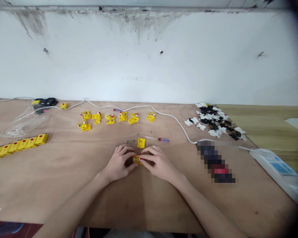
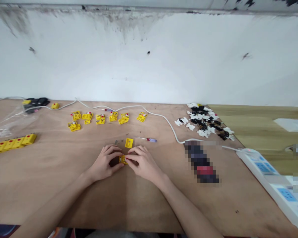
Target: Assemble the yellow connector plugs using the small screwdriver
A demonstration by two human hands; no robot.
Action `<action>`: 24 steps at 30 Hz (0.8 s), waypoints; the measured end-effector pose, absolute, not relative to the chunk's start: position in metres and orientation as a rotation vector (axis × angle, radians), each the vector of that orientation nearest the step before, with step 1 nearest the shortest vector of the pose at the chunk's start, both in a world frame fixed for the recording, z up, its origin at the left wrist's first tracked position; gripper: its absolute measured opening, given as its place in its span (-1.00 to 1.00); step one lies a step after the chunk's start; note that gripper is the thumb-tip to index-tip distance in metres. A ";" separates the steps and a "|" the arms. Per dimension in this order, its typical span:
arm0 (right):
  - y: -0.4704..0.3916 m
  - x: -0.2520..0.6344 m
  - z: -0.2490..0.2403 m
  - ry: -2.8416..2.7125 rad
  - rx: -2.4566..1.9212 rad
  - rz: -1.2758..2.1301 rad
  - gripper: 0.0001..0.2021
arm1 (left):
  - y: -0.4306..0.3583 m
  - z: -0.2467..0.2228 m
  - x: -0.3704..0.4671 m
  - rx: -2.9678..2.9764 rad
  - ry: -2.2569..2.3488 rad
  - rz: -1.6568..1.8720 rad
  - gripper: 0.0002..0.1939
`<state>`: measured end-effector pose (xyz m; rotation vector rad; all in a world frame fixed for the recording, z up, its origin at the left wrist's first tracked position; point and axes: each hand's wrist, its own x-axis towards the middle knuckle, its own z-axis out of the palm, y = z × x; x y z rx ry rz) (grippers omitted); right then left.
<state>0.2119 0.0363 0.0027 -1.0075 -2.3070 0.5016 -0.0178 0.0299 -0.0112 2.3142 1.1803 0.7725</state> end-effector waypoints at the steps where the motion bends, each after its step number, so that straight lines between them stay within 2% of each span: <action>1: 0.036 0.213 0.002 -2.285 -1.004 0.522 -0.77 | 0.030 -0.011 -0.018 2.314 1.183 0.775 -0.65; 4: 0.039 0.218 -0.002 -2.198 -1.003 0.606 -0.66 | 0.029 -0.008 -0.017 2.304 1.170 0.788 -0.64; 6: 0.046 0.226 -0.005 -2.124 -1.045 0.586 -0.67 | 0.030 -0.006 -0.019 2.283 1.163 0.811 -0.62; 12: 0.076 0.271 -0.019 -1.928 -1.439 0.109 -0.66 | 0.048 -0.013 -0.046 2.307 1.442 0.942 -0.78; 15: 0.086 0.289 -0.030 -1.936 -1.560 0.018 -0.67 | 0.057 -0.019 -0.060 2.341 1.532 0.909 -0.81; 18: 0.089 0.295 -0.036 -1.958 -1.566 0.072 -0.76 | 0.060 -0.022 -0.065 2.342 1.565 0.884 -0.86; 24: 0.088 0.290 -0.033 -1.840 -1.485 0.313 -0.81 | 0.060 -0.022 -0.062 2.356 1.511 0.856 -0.87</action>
